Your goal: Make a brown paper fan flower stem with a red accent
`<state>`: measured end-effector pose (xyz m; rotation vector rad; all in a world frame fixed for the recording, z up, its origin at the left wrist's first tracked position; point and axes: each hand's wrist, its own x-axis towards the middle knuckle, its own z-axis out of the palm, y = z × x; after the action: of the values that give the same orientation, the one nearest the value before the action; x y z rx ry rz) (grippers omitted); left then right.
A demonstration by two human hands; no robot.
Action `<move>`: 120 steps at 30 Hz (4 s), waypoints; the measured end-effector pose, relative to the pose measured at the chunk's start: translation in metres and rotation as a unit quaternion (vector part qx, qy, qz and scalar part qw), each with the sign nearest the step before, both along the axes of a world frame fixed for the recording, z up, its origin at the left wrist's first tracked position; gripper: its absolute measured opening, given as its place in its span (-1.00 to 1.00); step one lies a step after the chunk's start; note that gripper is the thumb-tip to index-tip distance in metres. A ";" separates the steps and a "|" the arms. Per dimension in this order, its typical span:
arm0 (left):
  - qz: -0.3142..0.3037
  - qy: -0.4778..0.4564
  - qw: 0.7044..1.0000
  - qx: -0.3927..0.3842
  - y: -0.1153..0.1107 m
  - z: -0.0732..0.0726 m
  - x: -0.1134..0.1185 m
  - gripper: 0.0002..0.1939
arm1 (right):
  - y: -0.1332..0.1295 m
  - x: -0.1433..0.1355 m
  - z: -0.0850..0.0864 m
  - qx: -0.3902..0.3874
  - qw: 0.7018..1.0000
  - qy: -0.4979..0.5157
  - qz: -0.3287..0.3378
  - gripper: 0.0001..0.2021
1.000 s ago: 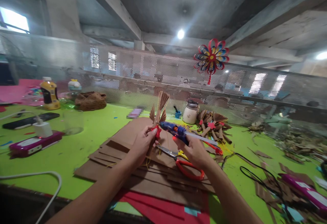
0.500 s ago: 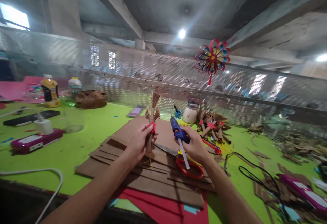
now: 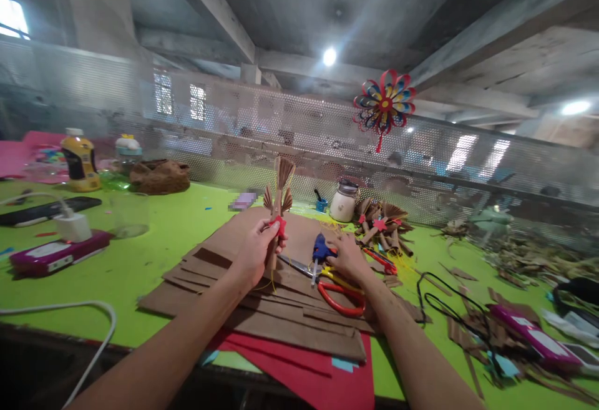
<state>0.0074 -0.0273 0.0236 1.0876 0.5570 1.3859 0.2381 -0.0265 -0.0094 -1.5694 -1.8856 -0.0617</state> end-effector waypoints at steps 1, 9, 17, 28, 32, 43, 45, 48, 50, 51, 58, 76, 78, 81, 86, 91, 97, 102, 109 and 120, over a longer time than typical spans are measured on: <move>-0.003 0.005 1.000 0.008 0.000 0.000 0.001 -0.73 | -0.002 -0.007 0.005 0.014 1.000 0.021 0.003 -0.72; -0.046 0.063 0.996 0.040 -0.007 -0.005 0.010 -0.62 | -0.044 -0.088 0.048 -0.046 0.937 0.305 0.167 -0.68; -0.109 0.053 0.992 0.019 -0.016 -0.001 0.009 -0.67 | -0.042 -0.090 0.044 -0.051 0.916 0.368 0.153 -0.74; -0.113 0.059 0.992 -0.022 -0.017 -0.001 0.009 -0.62 | -0.040 -0.089 0.060 0.010 0.878 0.453 0.153 -0.76; -0.105 0.039 0.993 -0.026 -0.014 -0.001 0.008 -0.64 | -0.040 -0.089 0.054 -0.001 0.872 0.464 0.152 -0.74; -0.024 0.031 0.999 0.002 -0.006 -0.007 0.006 -0.55 | -0.051 -0.103 0.044 -0.074 0.880 0.446 0.146 -0.72; -0.033 0.024 0.999 -0.005 -0.007 -0.006 0.005 -0.56 | -0.051 -0.099 0.044 -0.076 0.860 0.475 0.169 -0.70; -0.070 0.018 0.997 -0.018 -0.011 -0.002 0.004 -0.54 | -0.050 -0.089 0.043 -0.082 0.838 0.497 0.209 -0.70; -0.109 0.011 0.994 -0.018 -0.013 0.000 0.004 -0.54 | -0.049 -0.083 0.043 -0.100 0.830 0.489 0.250 -0.67; -0.127 0.006 0.992 -0.016 -0.014 0.000 0.004 -0.54 | -0.050 -0.081 0.043 -0.114 0.828 0.478 0.269 -0.66; -0.195 0.000 0.980 -0.024 -0.021 0.001 0.006 -0.55 | -0.050 -0.077 0.041 -0.115 0.834 0.467 0.271 -0.81; -0.110 0.090 0.990 0.021 -0.013 -0.003 0.004 -0.53 | -0.042 -0.067 0.038 -0.147 0.834 0.475 0.238 -0.78; -0.090 0.083 0.992 0.018 -0.013 -0.003 0.003 -0.55 | -0.042 -0.067 0.038 -0.159 0.810 0.509 0.243 -0.78; -0.064 0.080 0.995 0.016 -0.012 -0.004 0.003 -0.54 | -0.041 -0.070 0.035 -0.166 0.807 0.516 0.233 -0.76; -0.047 0.090 0.995 0.005 -0.009 -0.007 0.004 -0.50 | -0.041 -0.077 0.031 -0.110 0.854 0.472 0.191 -0.75; -0.047 0.097 0.994 0.000 -0.008 -0.007 0.005 -0.52 | -0.040 -0.079 0.032 -0.051 0.898 0.412 0.145 -0.75; -0.060 0.094 0.994 -0.011 -0.012 -0.002 0.006 -0.71 | -0.046 -0.069 0.043 -0.015 0.879 0.446 0.169 -0.79; -0.049 0.155 0.987 0.015 -0.015 -0.002 0.009 -0.87 | -0.050 -0.069 0.056 -0.011 0.807 0.557 0.196 -0.82; -0.035 0.231 0.966 0.111 -0.012 -0.011 0.015 -0.88 | -0.044 -0.082 0.051 0.073 0.816 0.554 0.145 -0.78; -0.020 0.244 0.958 0.150 -0.021 -0.006 0.016 -0.89 | -0.046 -0.090 0.044 0.108 0.866 0.481 0.079 -0.73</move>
<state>0.0237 -0.0482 0.0175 1.7012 0.6842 1.1875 0.1485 -0.0723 0.0350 -0.9774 -1.1315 0.4839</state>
